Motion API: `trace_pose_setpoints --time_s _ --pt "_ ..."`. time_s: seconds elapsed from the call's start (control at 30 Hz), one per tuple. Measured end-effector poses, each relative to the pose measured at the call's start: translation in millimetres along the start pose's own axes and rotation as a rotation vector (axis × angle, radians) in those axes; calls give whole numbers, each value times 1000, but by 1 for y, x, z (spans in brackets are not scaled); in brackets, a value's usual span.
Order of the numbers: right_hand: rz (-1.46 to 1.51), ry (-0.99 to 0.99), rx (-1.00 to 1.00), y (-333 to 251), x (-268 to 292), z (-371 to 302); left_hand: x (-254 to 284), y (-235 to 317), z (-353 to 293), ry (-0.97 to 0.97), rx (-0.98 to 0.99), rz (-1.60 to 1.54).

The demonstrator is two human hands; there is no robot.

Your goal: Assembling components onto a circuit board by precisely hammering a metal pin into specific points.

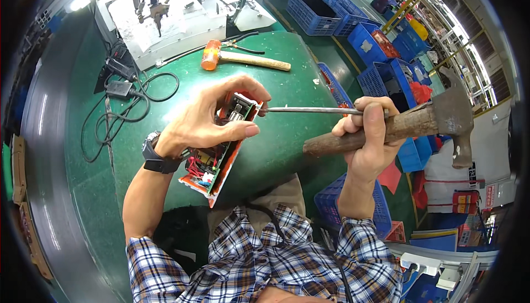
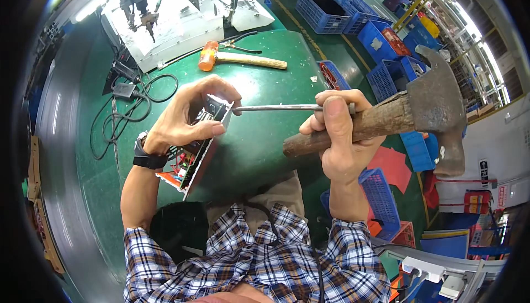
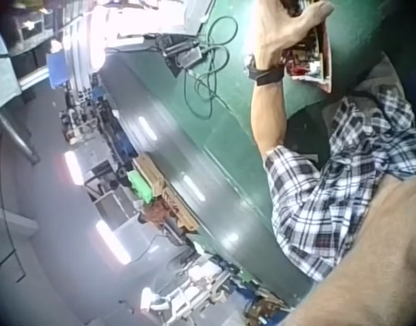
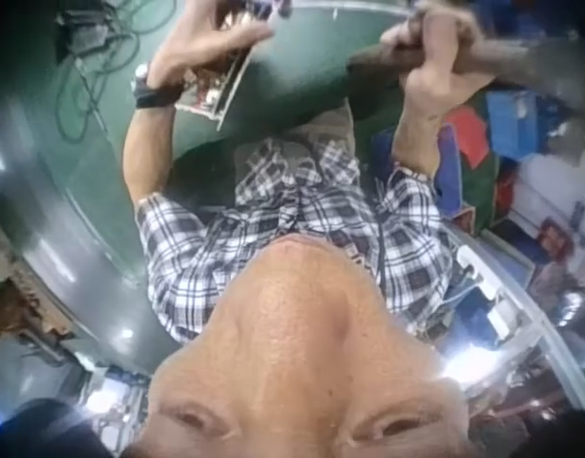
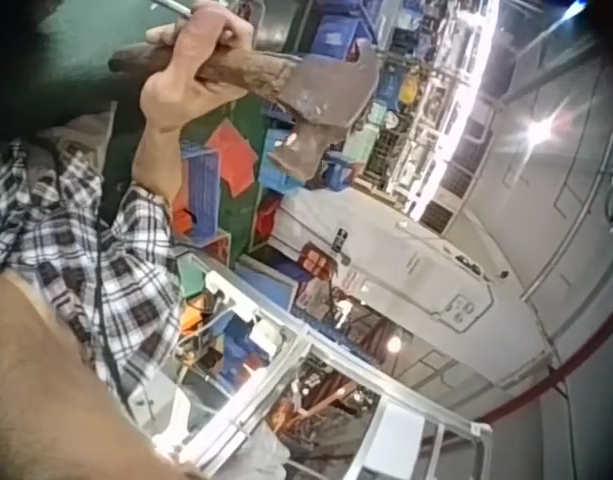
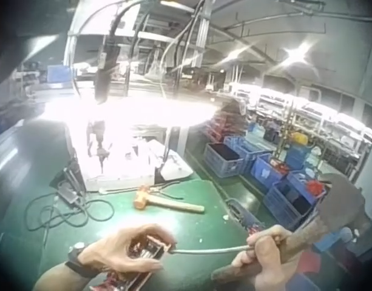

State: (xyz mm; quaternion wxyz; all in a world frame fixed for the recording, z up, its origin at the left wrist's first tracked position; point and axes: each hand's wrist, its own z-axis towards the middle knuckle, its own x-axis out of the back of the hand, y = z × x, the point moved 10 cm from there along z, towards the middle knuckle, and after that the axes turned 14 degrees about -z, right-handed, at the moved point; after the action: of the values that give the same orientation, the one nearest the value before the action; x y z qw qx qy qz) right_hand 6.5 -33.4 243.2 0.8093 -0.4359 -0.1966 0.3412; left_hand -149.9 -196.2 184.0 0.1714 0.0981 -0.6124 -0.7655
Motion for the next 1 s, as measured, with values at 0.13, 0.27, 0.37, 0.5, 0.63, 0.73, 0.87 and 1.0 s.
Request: trace_pose_setpoints --time_s 0.13,0.27,0.37,0.5,0.63,0.73,0.87,1.0 --pt "-18 32 24 -1 1 0 1 -5 4 2 -13 -82" --pt "-29 49 108 -5 0 2 3 3 4 -27 -115 -134" --pt "-6 60 106 -2 -4 2 5 4 3 -36 -140 -160" --pt "19 75 107 -1 -5 2 6 3 4 -34 -127 -169" --pt "7 46 111 1 -11 3 6 1 4 -35 -119 -175" --pt "31 42 87 5 -12 3 7 2 4 -21 -118 -193" --pt "37 38 95 3 -13 1 7 3 3 -28 -104 -189" --pt "54 6 140 -1 -15 1 7 0 3 -31 -94 -183"
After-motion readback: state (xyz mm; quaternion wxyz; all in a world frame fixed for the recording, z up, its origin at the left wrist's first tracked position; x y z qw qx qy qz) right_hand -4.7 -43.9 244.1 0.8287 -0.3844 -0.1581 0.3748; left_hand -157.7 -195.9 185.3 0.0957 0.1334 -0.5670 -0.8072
